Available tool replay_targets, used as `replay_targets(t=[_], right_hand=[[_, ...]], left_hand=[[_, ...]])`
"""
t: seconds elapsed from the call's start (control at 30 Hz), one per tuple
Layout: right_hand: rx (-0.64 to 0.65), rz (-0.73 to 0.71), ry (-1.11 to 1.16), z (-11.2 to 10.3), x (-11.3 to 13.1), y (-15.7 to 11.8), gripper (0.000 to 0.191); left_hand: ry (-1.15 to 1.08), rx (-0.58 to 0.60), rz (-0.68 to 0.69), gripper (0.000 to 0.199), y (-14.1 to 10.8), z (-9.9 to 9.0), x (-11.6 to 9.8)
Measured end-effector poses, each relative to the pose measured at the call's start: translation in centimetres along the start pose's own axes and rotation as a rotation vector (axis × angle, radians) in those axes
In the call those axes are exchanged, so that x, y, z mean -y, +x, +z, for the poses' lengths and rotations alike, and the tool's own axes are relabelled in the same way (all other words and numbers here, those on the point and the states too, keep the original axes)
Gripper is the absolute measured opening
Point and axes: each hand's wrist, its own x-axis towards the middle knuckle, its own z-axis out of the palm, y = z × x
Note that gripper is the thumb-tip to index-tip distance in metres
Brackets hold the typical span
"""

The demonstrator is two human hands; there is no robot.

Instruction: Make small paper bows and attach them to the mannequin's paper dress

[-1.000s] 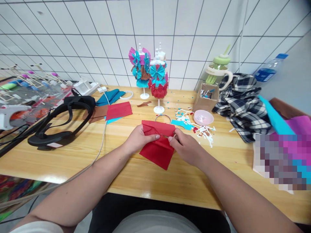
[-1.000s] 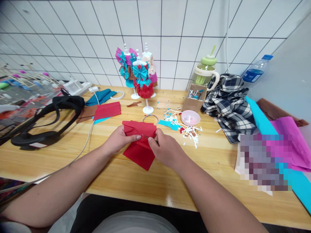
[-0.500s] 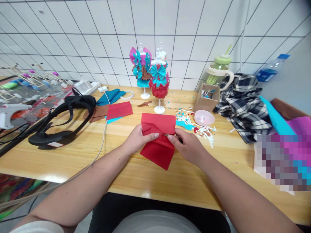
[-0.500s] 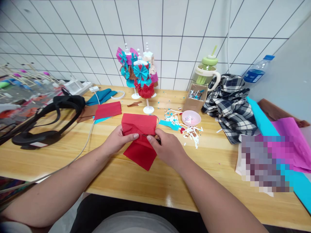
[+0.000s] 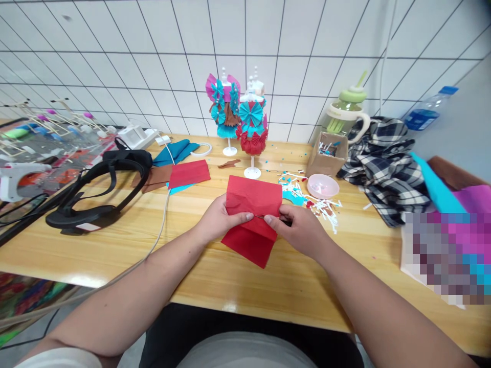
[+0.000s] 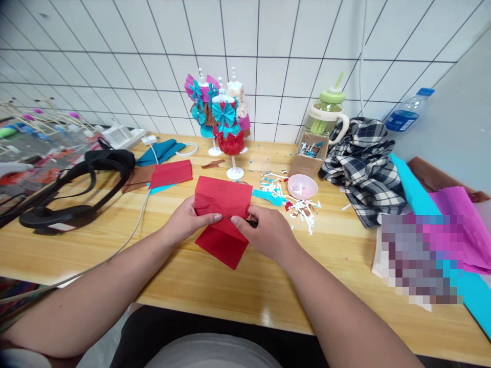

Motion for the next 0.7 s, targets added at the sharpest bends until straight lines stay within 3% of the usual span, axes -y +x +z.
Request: replay_targets(t=[0.7], right_hand=[[0.041, 0.033, 0.055, 0.06, 0.05, 0.03, 0.040]], left_hand=[[-0.005, 0.034, 0.010, 0.047, -0.04, 0.23, 0.07]])
